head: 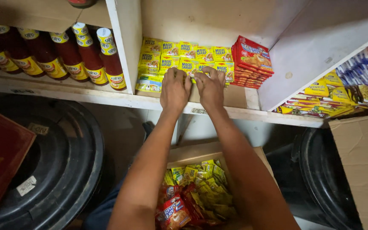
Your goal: The person takes small yellow and red packets from a cardboard box on their lap and places them onto a white shelf. They arrange the packets in neat rows alongside other items like bottles and larger boxes.
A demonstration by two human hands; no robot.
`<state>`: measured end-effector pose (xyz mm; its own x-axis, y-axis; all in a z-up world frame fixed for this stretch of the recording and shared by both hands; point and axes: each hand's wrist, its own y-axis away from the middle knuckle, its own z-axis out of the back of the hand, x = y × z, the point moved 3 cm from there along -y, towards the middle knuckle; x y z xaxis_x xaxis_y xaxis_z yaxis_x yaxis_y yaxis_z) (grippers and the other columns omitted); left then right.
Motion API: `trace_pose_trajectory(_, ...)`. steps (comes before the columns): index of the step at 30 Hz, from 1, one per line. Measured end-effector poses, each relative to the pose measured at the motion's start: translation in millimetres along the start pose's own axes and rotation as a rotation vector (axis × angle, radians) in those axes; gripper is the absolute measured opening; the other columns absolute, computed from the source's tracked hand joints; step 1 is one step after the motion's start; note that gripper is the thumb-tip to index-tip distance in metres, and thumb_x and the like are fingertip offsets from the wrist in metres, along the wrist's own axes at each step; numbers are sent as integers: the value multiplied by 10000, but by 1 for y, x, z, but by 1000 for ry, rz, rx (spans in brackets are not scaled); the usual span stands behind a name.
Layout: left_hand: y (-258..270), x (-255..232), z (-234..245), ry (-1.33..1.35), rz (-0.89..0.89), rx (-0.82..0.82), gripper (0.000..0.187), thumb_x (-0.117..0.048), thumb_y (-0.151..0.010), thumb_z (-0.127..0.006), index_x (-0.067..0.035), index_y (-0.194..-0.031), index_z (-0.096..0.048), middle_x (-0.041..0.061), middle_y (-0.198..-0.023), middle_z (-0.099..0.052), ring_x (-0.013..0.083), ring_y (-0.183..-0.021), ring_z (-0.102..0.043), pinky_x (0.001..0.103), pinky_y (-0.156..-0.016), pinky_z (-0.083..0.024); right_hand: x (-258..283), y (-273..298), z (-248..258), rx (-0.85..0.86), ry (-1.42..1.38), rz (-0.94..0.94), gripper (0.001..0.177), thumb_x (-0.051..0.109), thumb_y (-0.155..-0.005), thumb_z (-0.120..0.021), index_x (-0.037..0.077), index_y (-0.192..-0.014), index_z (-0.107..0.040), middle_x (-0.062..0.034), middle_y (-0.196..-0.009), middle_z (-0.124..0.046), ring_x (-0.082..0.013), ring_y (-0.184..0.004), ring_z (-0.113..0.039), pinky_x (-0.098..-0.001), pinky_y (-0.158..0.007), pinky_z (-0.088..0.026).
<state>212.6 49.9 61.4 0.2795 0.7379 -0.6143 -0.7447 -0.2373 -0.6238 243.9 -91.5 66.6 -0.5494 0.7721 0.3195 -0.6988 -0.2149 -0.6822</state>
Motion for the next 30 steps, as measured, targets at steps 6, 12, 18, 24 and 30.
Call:
trace_pose_trajectory(6, 0, -3, 3, -18, -40, -79, 222, -223, -952, -659, -31, -1063, -671, 204, -1187, -594, 399, -1105, -574, 501, -948, -469, 1, 1, 2, 21, 8, 41, 229, 164, -870, -793, 157, -1099, -776, -62, -1221, -645, -313, -1125, -496, -472, -1023, -399)
trace_pose_trajectory(12, 30, 2, 20, 492, 96, -248, 297, -278, -1057, -590, 13, -1076, -647, 183, -1019, -645, 309, -945, -604, 428, -867, -505, -1, 51, 0, -112, 121, 246, 318, 126, -929, -723, -7, -1209, -652, -184, -1285, -613, -408, -1261, -532, -583, -1154, -345)
trace_pose_trajectory(18, 277, -13, -13, 651, 952, 340, 535, -464, -1083, -415, 10, -1009, -651, 217, -790, -658, 361, -695, -636, 526, -648, -554, 29, 301, 5, 342, -551, -511, 377, 195, -982, -627, 43, -1323, -571, -150, -1156, -717, -293, -1007, -722, -395, -844, -590)
trace_pose_trajectory(24, 528, 46, -71, 226, 828, 477, 391, -447, -920, -601, -91, -1037, -715, 233, -995, -744, 408, -941, -707, 484, -827, -553, -56, 573, -79, 918, -891, -445, 354, 25, -808, -632, 22, -1158, -686, -157, -1087, -754, -316, -1013, -660, -407, -919, -563)
trace_pose_trajectory(30, 513, 75, -61, 129, 667, 877, 282, -364, -846, -653, -114, -967, -700, 187, -941, -750, 351, -901, -751, 430, -826, -589, -67, 586, -82, 977, -797, -1068, 129, 166, -955, -629, 90, -1046, -679, -99, -814, -679, -226, -651, -570, -376, -583, -458)
